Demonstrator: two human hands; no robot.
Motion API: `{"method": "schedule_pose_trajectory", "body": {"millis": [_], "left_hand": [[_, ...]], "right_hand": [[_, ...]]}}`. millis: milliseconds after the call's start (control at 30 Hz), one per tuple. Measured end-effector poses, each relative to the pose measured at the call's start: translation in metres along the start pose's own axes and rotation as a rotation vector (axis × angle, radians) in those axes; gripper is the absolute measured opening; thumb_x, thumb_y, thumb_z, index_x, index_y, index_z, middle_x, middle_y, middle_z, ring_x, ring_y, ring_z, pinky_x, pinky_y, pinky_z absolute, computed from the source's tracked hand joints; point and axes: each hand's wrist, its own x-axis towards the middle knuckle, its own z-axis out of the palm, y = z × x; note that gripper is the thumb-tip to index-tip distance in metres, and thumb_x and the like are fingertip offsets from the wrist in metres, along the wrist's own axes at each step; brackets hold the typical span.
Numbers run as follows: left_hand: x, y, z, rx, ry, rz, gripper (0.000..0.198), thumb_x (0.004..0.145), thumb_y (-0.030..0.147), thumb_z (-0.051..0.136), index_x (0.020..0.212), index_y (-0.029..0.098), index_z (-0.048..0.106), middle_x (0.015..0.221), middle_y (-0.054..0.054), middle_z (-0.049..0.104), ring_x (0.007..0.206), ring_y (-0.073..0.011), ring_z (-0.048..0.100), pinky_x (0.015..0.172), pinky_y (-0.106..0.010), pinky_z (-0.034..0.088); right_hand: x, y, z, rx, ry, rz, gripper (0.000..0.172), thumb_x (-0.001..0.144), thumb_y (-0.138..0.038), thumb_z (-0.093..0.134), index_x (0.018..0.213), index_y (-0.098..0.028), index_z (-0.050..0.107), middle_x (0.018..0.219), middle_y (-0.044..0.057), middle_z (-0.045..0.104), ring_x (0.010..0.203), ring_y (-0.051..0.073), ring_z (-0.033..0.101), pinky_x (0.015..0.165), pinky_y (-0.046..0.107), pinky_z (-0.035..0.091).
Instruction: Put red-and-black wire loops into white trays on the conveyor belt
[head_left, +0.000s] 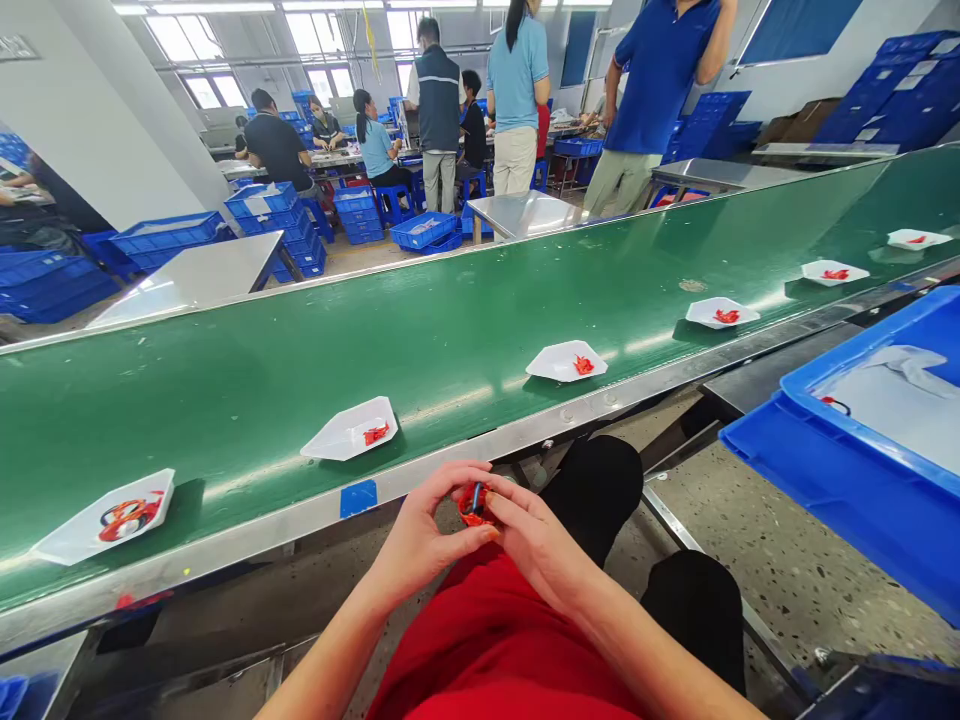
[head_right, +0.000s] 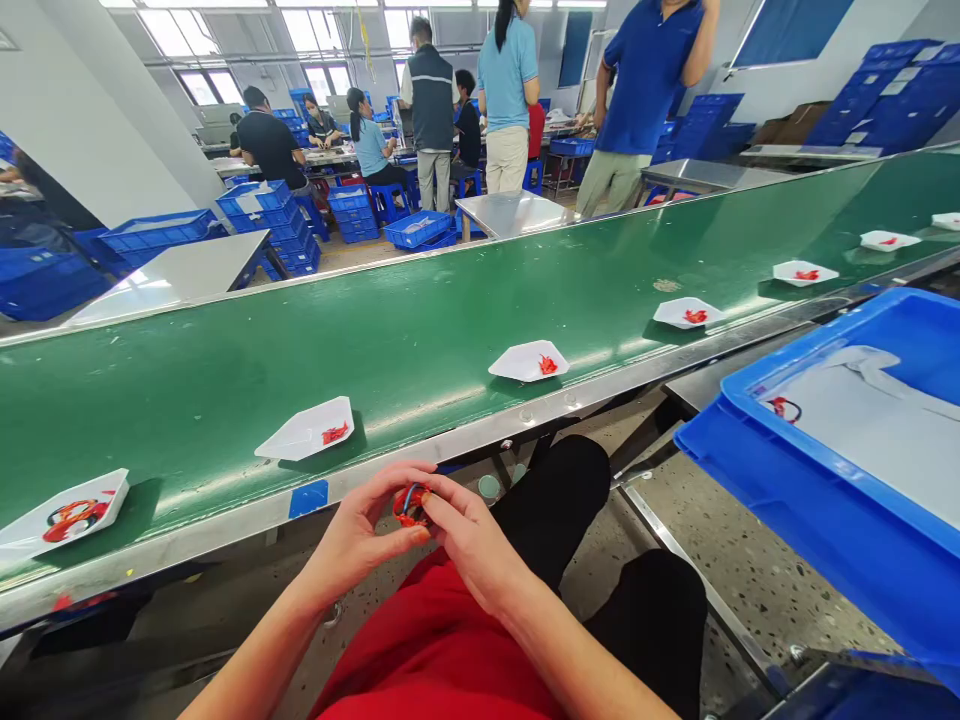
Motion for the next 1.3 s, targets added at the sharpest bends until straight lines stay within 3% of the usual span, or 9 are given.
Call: {"method": "schedule_pose_trajectory", "body": {"millis": [100,267,433,567,967,1067,1133,1200,1300], "left_hand": [[0.001,-0.012,0.003,-0.346,0.124,-0.093,0.039,0.068,0.029,0.075,0.106,0.023,0.064,0.114,-0.007,0.061,0.101,-0.0201,0.056,0.086,-0.029,0.045],[0.001,-0.020,0.010,-0.800,0.286,-0.220,0.042,0.066,0.038,0.076,0.103,0.021,0.064,0.094,-0.003,0.064,0.074,-0.0114,0.056,0.064,-0.021,0.046],[0.006,-0.013,0.007,-1.166,0.392,-0.295,0.031,0.079,0.043,0.063,0.101,0.022,0.062,0.090,0.000,0.063,0.080,-0.0095,0.060,0.076,-0.021,0.050],[0.007,-0.013,0.001,-1.251,0.425,-0.323,0.028,0.084,0.043,0.056,0.089,0.016,0.061,0.084,-0.002,0.064,0.077,-0.0096,0.062,0.078,-0.022,0.053],[0.008,-0.003,-0.006,-1.225,0.599,-0.400,0.033,0.089,0.040,0.048,0.089,0.010,0.060,0.086,-0.007,0.067,0.071,-0.0096,0.064,0.069,-0.020,0.056],[0.006,-0.002,-0.011,-1.153,0.593,-0.387,0.033,0.089,0.042,0.048,0.088,0.011,0.060,0.088,-0.007,0.067,0.072,-0.0089,0.063,0.070,-0.019,0.055],[0.002,0.000,-0.025,-0.965,0.620,-0.272,0.034,0.087,0.046,0.049,0.089,0.013,0.060,0.090,-0.007,0.067,0.074,-0.0101,0.063,0.072,-0.021,0.053],[-0.005,0.004,-0.051,-0.559,0.719,-0.096,0.035,0.082,0.051,0.054,0.093,0.017,0.059,0.091,-0.007,0.067,0.079,-0.0135,0.063,0.074,-0.026,0.051],[-0.017,0.010,-0.102,0.387,0.953,0.031,0.039,0.073,0.049,0.065,0.100,0.021,0.058,0.097,-0.007,0.066,0.090,-0.0213,0.061,0.086,-0.038,0.045]], "right_hand": [[-0.002,-0.002,0.000,0.161,-0.011,0.060,0.034,0.076,-0.032,0.069,0.108,-0.020,0.066,0.106,0.006,0.064,0.083,0.012,0.056,0.073,0.024,0.042],[-0.003,-0.001,0.004,0.166,0.036,0.089,0.040,0.070,-0.025,0.075,0.109,-0.020,0.066,0.103,0.005,0.066,0.079,0.009,0.057,0.071,0.021,0.043],[-0.004,0.005,0.002,0.170,0.025,0.101,0.037,0.073,-0.026,0.073,0.109,-0.019,0.066,0.105,0.006,0.066,0.078,0.008,0.056,0.069,0.020,0.043],[-0.004,0.008,-0.002,0.173,0.049,0.136,0.037,0.074,-0.025,0.073,0.109,-0.018,0.066,0.105,0.006,0.065,0.078,0.008,0.056,0.069,0.019,0.044],[-0.007,0.008,0.000,0.171,0.067,0.162,0.038,0.071,-0.029,0.075,0.107,-0.017,0.067,0.103,0.008,0.066,0.076,0.009,0.057,0.068,0.019,0.045],[-0.007,0.007,0.000,0.150,0.077,0.167,0.037,0.072,-0.030,0.074,0.107,-0.018,0.067,0.104,0.008,0.066,0.077,0.008,0.056,0.067,0.019,0.044],[-0.007,0.007,-0.001,0.123,0.087,0.170,0.037,0.073,-0.032,0.073,0.107,-0.019,0.067,0.105,0.008,0.066,0.077,0.009,0.056,0.066,0.019,0.043],[-0.008,0.006,-0.001,0.094,0.090,0.168,0.037,0.074,-0.034,0.072,0.108,-0.020,0.066,0.106,0.008,0.066,0.078,0.009,0.055,0.066,0.019,0.043],[-0.008,0.005,-0.001,0.067,0.085,0.160,0.037,0.075,-0.035,0.071,0.109,-0.020,0.066,0.108,0.008,0.065,0.079,0.009,0.054,0.065,0.018,0.041]]}}
